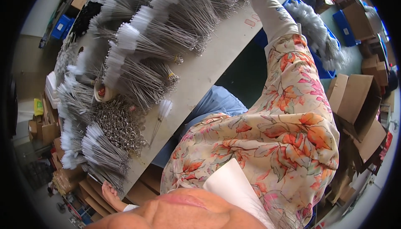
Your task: Assembling small white cleaning brushes onto metal rings and packing them into boxes in a workshop.
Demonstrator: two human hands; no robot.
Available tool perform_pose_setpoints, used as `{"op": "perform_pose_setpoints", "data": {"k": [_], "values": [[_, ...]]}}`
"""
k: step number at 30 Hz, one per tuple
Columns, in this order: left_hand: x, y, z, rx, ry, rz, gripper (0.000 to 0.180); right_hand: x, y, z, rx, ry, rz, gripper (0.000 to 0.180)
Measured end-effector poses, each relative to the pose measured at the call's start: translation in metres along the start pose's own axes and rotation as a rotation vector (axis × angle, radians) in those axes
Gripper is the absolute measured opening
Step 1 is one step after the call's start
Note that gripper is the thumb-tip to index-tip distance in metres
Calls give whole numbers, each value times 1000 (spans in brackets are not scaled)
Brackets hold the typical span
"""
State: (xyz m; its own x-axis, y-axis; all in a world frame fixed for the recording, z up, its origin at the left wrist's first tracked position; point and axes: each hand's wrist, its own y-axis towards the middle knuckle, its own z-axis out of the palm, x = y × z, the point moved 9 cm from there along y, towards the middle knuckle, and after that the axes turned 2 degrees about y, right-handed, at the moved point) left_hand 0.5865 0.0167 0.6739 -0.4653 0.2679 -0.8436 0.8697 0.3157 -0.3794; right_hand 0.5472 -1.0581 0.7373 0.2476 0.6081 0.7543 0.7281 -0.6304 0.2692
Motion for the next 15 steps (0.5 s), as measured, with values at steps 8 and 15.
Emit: {"op": "perform_pose_setpoints", "data": {"k": [8, 15], "values": [[-33, -31, 39, -19, 26, 132, 38, -60, -13, 64, 167, -1003, -752, 4], [-105, -86, 125, 70, -445, 490, 28, 133, -51, -58, -791, 49, -421, 15]]}}
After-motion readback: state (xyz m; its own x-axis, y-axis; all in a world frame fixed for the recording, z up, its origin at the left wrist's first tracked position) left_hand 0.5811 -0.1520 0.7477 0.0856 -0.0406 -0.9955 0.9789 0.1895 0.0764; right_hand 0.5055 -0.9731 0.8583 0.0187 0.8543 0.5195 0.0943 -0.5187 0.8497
